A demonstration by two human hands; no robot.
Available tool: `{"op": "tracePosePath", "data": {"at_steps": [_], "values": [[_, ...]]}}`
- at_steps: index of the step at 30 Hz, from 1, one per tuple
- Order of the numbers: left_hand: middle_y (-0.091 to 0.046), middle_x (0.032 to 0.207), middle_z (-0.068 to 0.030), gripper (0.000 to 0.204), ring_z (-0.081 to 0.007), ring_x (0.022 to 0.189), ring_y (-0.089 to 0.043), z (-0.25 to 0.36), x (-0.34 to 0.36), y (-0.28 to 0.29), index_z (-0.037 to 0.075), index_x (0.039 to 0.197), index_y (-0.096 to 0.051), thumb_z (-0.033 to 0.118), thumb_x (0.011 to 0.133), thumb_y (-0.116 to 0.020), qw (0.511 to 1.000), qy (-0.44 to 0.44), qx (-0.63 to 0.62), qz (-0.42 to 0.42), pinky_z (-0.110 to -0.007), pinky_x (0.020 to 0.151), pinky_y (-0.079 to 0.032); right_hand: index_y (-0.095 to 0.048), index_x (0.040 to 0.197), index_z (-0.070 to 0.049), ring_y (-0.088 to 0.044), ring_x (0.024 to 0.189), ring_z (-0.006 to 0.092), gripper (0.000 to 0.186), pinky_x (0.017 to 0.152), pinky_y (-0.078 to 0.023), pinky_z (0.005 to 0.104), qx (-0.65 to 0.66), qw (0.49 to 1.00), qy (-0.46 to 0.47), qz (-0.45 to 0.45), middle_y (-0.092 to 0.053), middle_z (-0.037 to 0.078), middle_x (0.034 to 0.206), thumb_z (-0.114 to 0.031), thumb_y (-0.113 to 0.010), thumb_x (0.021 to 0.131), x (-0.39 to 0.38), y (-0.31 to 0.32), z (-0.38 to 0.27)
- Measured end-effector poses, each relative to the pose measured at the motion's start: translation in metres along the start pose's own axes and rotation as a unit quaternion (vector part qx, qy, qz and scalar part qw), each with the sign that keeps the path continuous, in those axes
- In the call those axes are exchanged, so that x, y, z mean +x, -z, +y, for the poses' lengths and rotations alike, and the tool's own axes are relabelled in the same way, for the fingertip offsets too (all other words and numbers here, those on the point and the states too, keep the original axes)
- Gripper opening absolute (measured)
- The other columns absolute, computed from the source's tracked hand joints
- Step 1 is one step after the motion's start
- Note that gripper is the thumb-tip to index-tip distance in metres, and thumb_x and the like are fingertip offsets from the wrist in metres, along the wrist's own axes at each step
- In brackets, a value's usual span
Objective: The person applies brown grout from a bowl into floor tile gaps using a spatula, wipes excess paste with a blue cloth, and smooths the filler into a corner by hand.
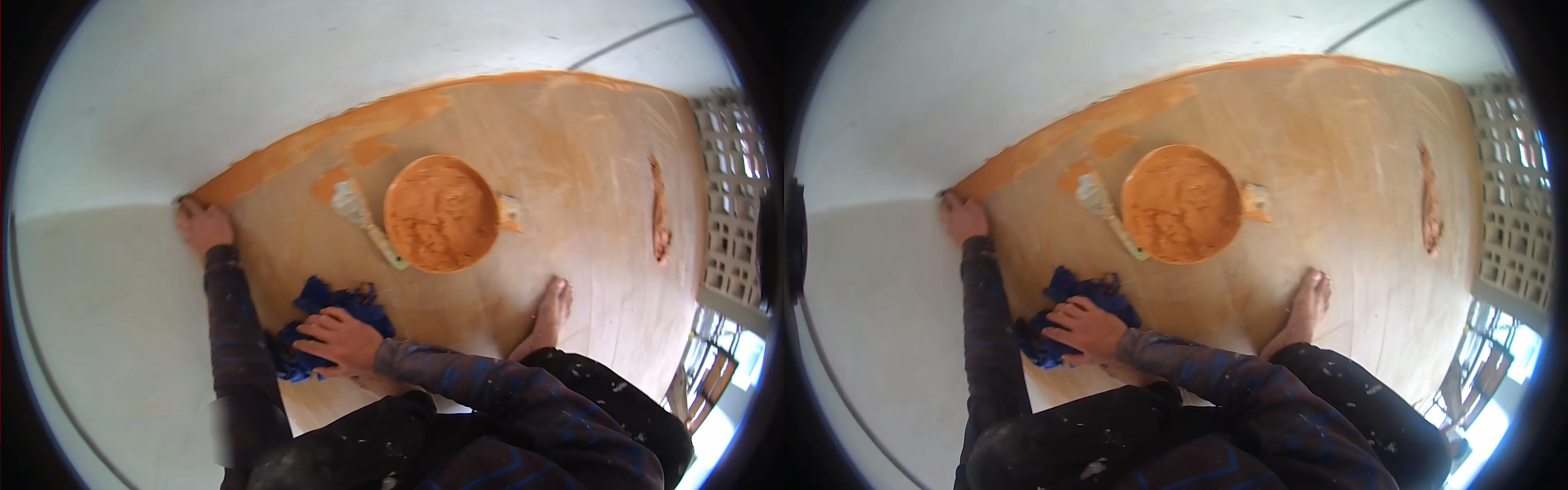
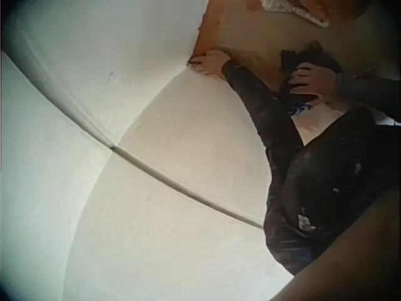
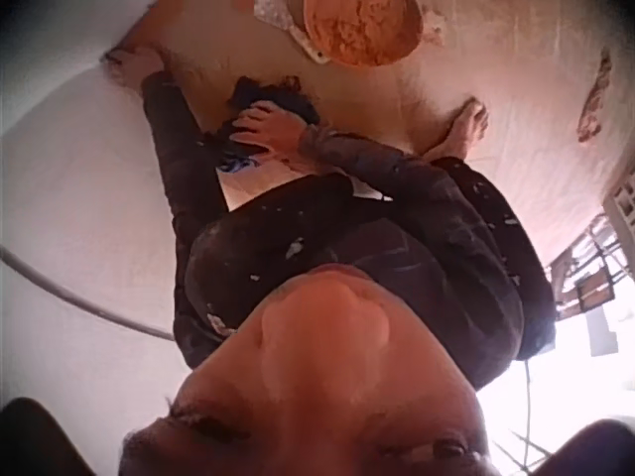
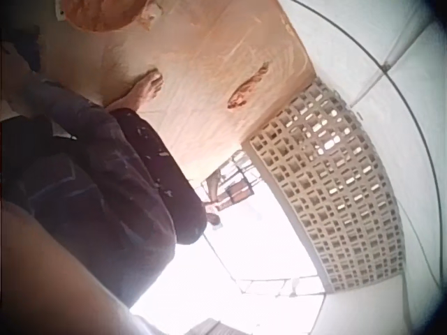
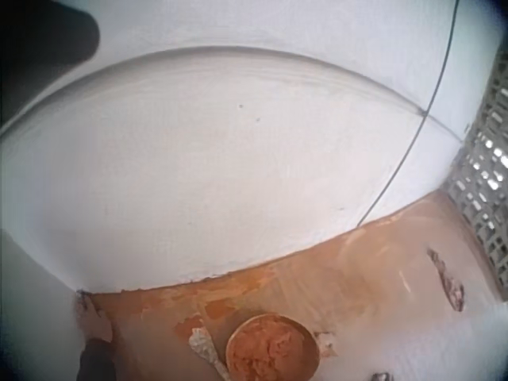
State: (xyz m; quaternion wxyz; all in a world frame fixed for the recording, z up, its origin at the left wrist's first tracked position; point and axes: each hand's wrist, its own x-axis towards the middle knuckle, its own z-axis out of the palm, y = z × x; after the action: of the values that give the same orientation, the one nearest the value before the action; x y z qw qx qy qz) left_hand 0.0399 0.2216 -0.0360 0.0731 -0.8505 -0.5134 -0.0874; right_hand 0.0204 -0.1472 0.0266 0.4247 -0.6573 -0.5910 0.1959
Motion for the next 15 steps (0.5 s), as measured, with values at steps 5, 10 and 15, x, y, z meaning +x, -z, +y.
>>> {"op": "tracePosePath", "data": {"at_steps": [5, 10, 15], "values": [[-0.05, 0.143, -0.0206, 0.063, -0.0404, 0.128, -0.052, 0.025, 0.013, 0.012, 0.004, 0.15, -0.046, 0.032, 0.093, -0.053, 0.998, 0.007, 0.061, -0.025, -0.055, 0.101, -0.05, -0.06, 0.134, -0.013, -0.051, 0.129, 0.0303, 0.062, 0.11, -0.038, 0.0497, 0.003, 1.0, 0.011, 0.005, -0.057, 0.012, 0.136, -0.042, -0.078, 0.081, 0.0, 0.005, 0.002], [-0.057, 0.143, -0.0236, 0.051, -0.0395, 0.132, -0.053, 0.006, 0.036, -0.037, 0.005, 0.137, -0.061, 0.033, 0.095, -0.054, 0.989, -0.12, -0.031, 0.079, -0.054, 0.109, -0.045, -0.062, 0.128, -0.01, -0.052, 0.124, 0.033, 0.067, 0.109, -0.037, 0.0511, 0.044, 0.996, 0.023, 0.068, -0.058, 0.014, 0.126, -0.04, -0.081, 0.071, -0.01, 0.002, 0.006], [-0.06, 0.137, -0.0278, 0.056, -0.0434, 0.129, -0.056, -0.062, 0.049, -0.089, 0.0, 0.141, -0.057, 0.038, 0.101, -0.056, 0.979, -0.181, -0.044, 0.078, -0.049, 0.114, -0.041, -0.065, 0.119, -0.009, -0.054, 0.119, 0.034, 0.06, 0.106, -0.038, 0.0541, 0.025, 0.992, 0.053, 0.108, -0.059, 0.015, 0.119, -0.043, -0.075, 0.072, -0.017, -0.017, 0.012]]}}
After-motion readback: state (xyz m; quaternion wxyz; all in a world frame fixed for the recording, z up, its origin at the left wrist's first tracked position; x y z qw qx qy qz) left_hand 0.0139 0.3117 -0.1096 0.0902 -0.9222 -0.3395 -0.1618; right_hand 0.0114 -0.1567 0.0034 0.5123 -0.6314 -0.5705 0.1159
